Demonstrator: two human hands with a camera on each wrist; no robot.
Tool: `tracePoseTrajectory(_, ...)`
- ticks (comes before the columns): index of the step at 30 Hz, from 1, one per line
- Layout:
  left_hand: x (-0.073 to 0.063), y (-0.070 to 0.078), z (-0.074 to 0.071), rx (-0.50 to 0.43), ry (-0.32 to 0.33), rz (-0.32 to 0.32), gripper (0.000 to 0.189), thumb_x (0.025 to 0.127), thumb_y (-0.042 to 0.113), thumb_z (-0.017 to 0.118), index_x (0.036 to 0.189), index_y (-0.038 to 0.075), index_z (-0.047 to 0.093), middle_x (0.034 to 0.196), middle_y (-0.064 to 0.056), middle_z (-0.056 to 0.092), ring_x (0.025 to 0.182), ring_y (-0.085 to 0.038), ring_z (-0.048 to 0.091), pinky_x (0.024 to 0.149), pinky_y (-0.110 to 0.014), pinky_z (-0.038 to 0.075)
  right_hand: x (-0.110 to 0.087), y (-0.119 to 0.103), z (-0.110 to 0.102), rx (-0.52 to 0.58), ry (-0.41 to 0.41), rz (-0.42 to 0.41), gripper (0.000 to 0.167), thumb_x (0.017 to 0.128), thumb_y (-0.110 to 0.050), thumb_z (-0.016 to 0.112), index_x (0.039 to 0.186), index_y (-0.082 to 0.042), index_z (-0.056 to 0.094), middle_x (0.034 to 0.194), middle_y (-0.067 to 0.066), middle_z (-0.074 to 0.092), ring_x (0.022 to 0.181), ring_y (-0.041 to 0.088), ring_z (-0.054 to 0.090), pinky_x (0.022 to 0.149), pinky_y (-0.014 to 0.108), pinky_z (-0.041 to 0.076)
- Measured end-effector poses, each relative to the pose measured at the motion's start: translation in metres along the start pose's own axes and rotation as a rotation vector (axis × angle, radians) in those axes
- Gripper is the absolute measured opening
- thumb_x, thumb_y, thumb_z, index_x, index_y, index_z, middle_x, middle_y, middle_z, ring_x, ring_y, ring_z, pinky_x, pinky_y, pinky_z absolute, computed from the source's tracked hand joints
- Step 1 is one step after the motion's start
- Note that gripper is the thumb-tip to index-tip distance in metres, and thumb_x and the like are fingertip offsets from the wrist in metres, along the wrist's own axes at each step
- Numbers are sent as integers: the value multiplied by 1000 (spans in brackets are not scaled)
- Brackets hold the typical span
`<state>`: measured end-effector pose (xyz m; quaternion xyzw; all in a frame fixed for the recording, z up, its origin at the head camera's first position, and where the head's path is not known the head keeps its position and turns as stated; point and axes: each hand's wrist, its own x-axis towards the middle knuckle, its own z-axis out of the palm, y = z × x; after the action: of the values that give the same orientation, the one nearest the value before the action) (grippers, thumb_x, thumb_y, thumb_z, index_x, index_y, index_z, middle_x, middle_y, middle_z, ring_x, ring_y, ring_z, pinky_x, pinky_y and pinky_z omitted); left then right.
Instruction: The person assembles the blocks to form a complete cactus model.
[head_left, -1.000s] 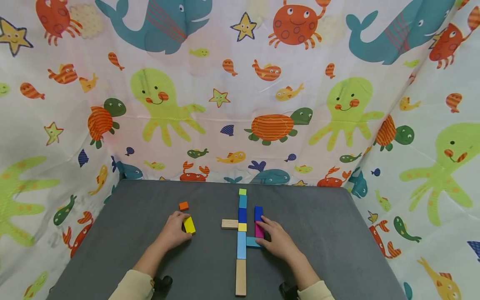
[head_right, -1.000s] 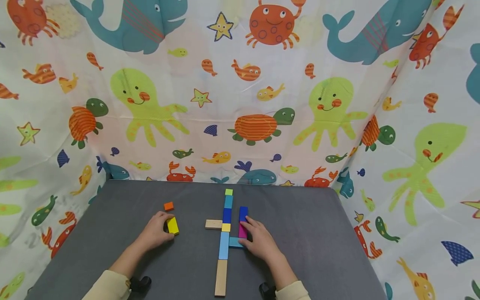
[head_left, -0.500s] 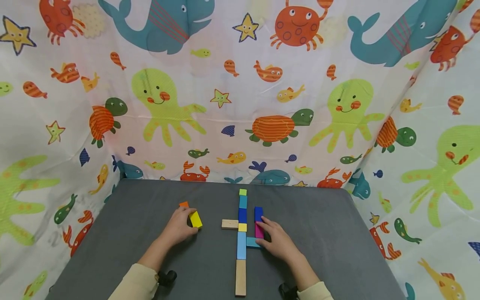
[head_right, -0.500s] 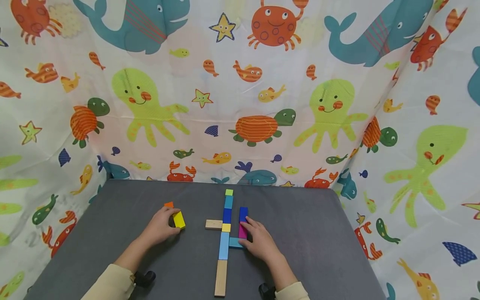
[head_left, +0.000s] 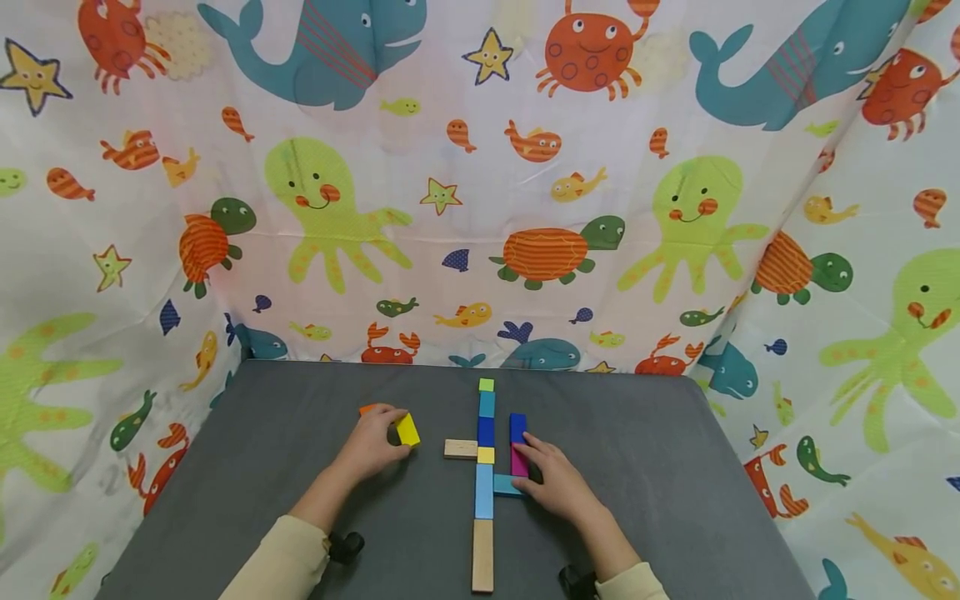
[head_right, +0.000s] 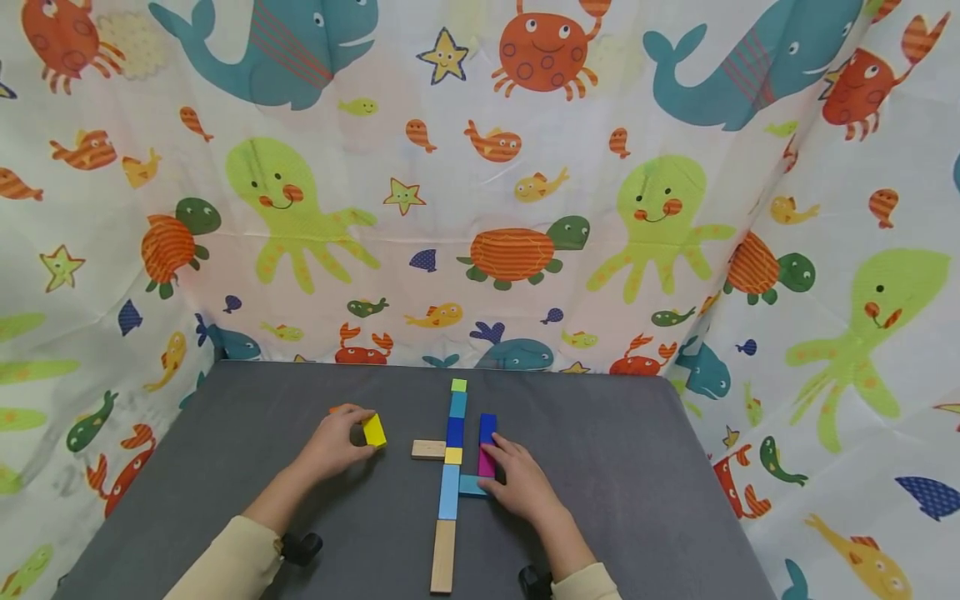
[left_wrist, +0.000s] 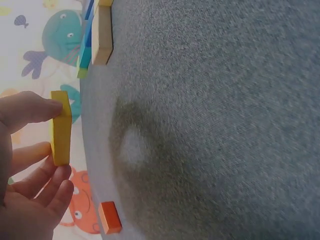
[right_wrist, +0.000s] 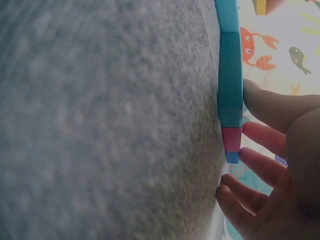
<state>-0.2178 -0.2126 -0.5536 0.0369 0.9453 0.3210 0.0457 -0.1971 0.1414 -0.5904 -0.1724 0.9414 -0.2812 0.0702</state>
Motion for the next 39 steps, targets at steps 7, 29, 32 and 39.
tracePoseTrajectory(7,13,6,10,-20,-12,22,60,87,16,87,142,4,66,138,-15,60,118,-31,61,104,-52,53,-1,3,0,-5,0,-3,64,95,-34,80,153,-15,60,165,12,46,150,43,42,113,66,43)
tracePoseTrajectory(29,50,26,41,-62,-62,107,51,92,15,85,139,5,69,147,-15,63,135,-38,57,114,-56,46,0,1,-5,19,-10,-16,64,97,-33,79,153,-13,58,166,13,44,151,43,41,114,65,42)
tracePoseTrajectory(32,51,25,45,-54,-69,110,50,93,13,83,140,5,68,148,-14,63,136,-38,57,115,-56,45,0,2,-4,16,-16,-16,64,97,-33,78,154,-14,58,167,12,44,151,43,41,115,66,41)
tracePoseTrajectory(39,53,23,50,-19,-97,107,46,97,13,79,141,7,68,149,-12,62,139,-35,56,117,-54,43,2,2,-3,10,-11,-8,63,97,-34,78,154,-16,58,167,11,44,152,42,40,116,65,41)
